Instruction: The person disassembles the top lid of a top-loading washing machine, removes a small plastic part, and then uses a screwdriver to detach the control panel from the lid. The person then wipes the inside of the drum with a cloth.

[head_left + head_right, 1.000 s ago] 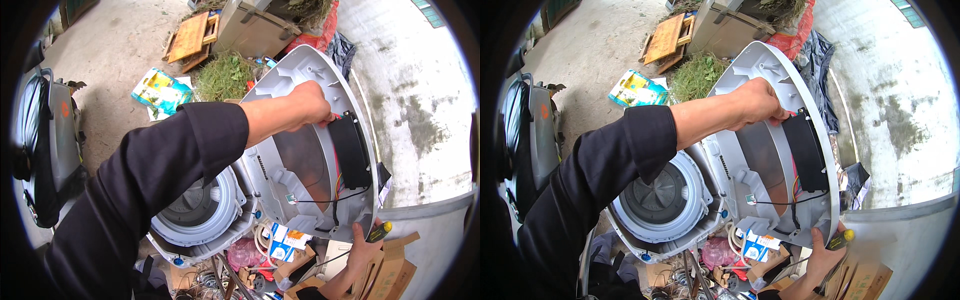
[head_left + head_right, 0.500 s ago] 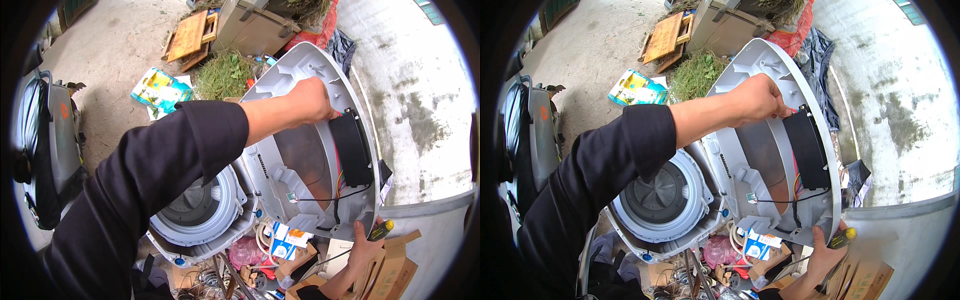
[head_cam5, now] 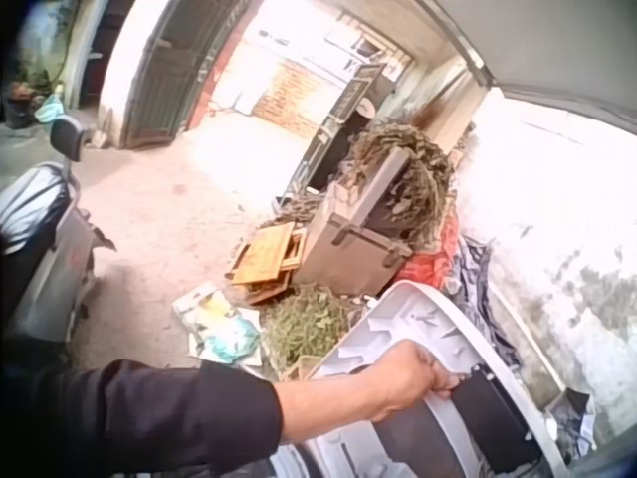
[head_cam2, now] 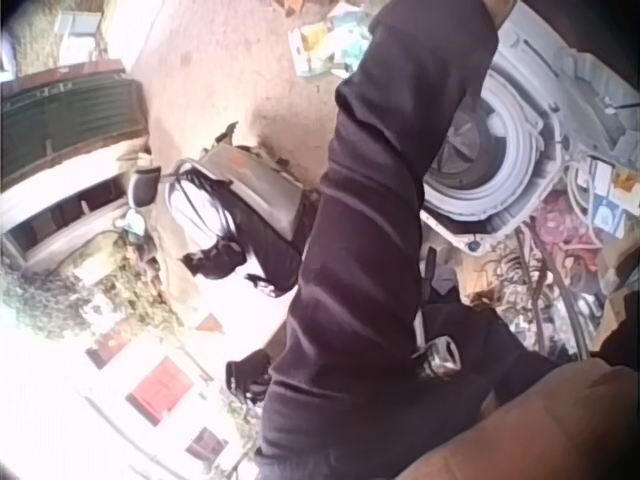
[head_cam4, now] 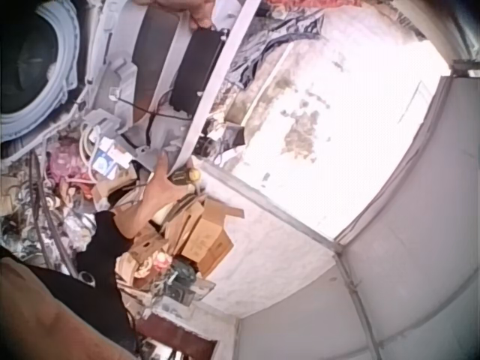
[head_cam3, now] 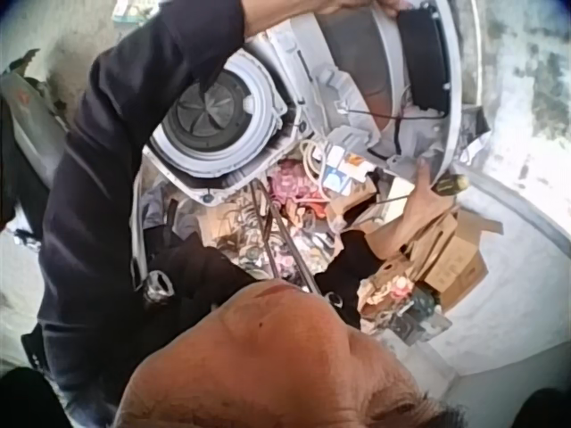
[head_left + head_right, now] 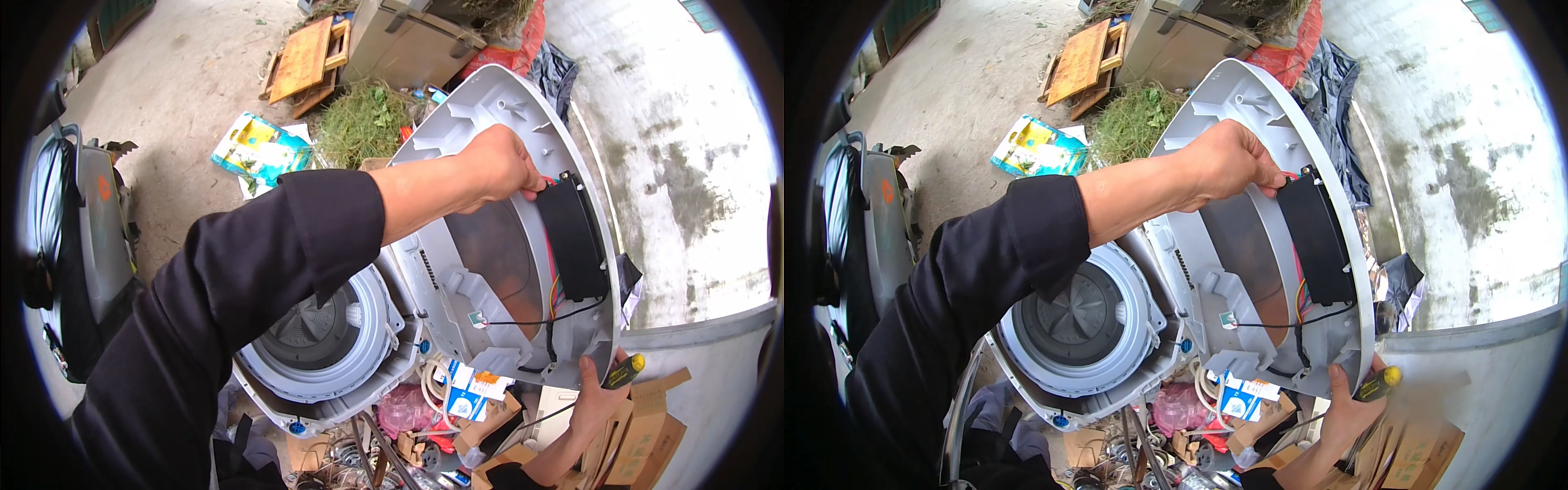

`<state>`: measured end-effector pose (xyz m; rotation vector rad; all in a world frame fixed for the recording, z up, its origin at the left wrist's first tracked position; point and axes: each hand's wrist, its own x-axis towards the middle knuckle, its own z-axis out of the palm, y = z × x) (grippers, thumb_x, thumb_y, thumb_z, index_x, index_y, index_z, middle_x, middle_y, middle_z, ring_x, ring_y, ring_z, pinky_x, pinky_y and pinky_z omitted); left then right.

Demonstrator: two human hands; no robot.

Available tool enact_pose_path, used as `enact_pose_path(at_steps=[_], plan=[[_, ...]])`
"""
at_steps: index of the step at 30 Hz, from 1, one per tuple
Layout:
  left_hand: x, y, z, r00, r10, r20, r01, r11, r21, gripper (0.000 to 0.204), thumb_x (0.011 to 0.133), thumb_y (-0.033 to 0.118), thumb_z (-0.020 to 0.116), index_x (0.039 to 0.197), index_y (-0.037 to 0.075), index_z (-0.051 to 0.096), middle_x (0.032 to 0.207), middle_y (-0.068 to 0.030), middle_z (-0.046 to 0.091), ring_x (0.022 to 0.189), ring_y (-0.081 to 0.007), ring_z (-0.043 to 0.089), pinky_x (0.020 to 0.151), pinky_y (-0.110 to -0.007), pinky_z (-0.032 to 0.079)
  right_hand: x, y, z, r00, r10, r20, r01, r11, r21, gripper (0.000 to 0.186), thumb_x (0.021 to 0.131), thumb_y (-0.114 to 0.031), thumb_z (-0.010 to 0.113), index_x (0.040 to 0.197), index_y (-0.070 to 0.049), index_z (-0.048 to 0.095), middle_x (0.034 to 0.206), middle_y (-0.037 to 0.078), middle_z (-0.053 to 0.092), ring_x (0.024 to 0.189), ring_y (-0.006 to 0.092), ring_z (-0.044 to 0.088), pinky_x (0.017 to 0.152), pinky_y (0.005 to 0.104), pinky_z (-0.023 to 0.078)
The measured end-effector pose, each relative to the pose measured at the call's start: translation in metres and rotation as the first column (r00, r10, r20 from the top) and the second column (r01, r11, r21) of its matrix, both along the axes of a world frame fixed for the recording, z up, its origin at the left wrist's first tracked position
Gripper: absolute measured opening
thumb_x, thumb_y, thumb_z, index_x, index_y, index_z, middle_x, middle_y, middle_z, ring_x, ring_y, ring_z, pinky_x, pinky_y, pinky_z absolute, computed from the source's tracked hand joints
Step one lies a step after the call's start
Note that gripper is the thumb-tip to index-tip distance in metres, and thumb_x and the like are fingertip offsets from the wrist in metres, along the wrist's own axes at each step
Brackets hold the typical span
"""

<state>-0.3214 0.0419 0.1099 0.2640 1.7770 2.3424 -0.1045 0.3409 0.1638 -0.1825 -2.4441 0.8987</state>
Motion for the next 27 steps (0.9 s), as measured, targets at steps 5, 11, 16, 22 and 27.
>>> enact_pose_path(at_steps=[5,11,16,22,27], plan=[[0.002,0.002,0.0,0.988,0.053,-0.145,-0.07,0.991,-0.115,0.008,0.087,0.006,0.072,0.083,0.0,0.074,0.083,-0.0089,0.074,0.08,-0.0156,0.067,0.076,-0.032,0.053,0.0,-0.007,0.002,1.0,-0.013,-0.004,0.013,1.0,-0.003,0.056,0.081,-0.01,0.084,0.126,0.006,0.054,0.108,0.009,0.062,0.098,0.0167,0.058,0.091,0.0296,0.045],[0.006,0.001,-0.014,0.964,0.14,-0.225,-0.173,0.976,-0.135,0.018,0.084,0.015,0.079,0.078,-0.001,0.073,0.077,-0.0082,0.072,0.073,-0.0144,0.066,0.07,-0.032,0.053,-0.001,-0.007,0.001,1.0,0.006,-0.019,-0.006,1.0,-0.009,0.052,0.079,-0.007,0.083,0.122,0.005,0.057,0.106,0.009,0.062,0.096,0.0167,0.057,0.09,0.0298,0.045],[0.006,-0.007,-0.012,0.954,0.214,-0.21,-0.284,0.871,-0.401,0.042,0.071,0.036,0.091,0.072,0.0,0.07,0.07,-0.0073,0.069,0.061,-0.0143,0.061,0.059,-0.032,0.049,0.001,-0.009,0.001,0.999,-0.015,-0.03,0.015,1.0,-0.007,0.05,0.08,-0.004,0.082,0.122,0.004,0.057,0.107,0.009,0.062,0.096,0.0167,0.057,0.09,0.0298,0.045],[0.017,-0.014,-0.008,0.983,0.08,0.165,-0.054,0.986,-0.156,0.058,0.066,0.053,0.092,0.064,0.002,0.065,0.064,-0.0076,0.065,0.044,-0.0113,0.04,0.042,-0.032,0.029,0.0,-0.012,0.002,1.0,-0.02,-0.009,0.02,1.0,-0.007,0.048,0.08,-0.002,0.081,0.122,0.005,0.057,0.107,0.009,0.063,0.097,0.0165,0.058,0.091,0.0296,0.045],[0.016,-0.003,-0.022,0.932,-0.101,0.348,0.079,0.994,0.076,0.059,0.068,0.057,0.089,0.075,0.003,0.066,0.059,-0.0031,0.058,0.041,-0.0073,0.026,0.04,-0.029,0.015,0.002,-0.014,0.002,0.999,-0.015,-0.029,0.015,1.0,0.001,0.049,0.081,-0.003,0.081,0.122,0.005,0.057,0.106,0.009,0.063,0.097,0.0166,0.059,0.091,0.0299,0.045]])
